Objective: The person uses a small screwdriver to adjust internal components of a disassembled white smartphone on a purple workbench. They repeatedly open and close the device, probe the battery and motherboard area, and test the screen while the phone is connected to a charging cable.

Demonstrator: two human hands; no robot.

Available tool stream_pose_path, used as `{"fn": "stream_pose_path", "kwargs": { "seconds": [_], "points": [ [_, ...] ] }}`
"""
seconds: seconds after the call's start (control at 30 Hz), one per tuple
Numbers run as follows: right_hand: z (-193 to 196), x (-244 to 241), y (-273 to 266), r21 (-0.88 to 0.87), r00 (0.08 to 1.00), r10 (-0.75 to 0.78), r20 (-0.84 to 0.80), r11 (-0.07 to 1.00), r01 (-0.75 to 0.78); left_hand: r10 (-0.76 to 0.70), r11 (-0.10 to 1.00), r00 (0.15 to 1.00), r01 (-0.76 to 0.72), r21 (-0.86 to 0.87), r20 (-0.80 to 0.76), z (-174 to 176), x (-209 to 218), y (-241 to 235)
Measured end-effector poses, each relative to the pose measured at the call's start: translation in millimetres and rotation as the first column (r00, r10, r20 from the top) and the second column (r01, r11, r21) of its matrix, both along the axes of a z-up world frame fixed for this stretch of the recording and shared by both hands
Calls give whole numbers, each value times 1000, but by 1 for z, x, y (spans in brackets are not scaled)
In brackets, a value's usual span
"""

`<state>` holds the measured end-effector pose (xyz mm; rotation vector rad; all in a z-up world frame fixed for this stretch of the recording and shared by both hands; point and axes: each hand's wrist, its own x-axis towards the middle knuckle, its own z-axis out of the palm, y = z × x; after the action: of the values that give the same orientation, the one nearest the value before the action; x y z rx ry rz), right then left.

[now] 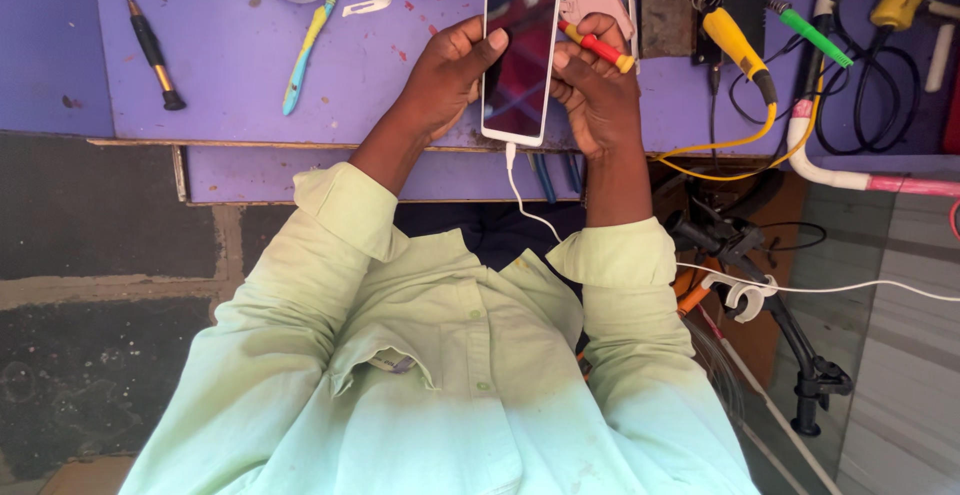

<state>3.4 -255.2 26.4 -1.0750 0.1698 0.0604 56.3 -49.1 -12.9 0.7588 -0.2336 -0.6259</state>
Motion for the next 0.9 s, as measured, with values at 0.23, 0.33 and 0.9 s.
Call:
{"fn": "stream_pose_path", "kwargs": {
  "seconds": [0.23,0.33,0.9],
  "points": [
    [-1,2,2,-25,1000,-11,27,1000,12,-6,1000,991,7,-7,131,-7,-2,0],
    [0,3,2,-9,999,-13,42,1000,14,-5,1000,983,1,22,186,-9,-3,0],
    [-12,-1,10,-199,975,-140,173,964,174,39,998,969,-50,38,242,-11,-7,-4]
  ]
}}
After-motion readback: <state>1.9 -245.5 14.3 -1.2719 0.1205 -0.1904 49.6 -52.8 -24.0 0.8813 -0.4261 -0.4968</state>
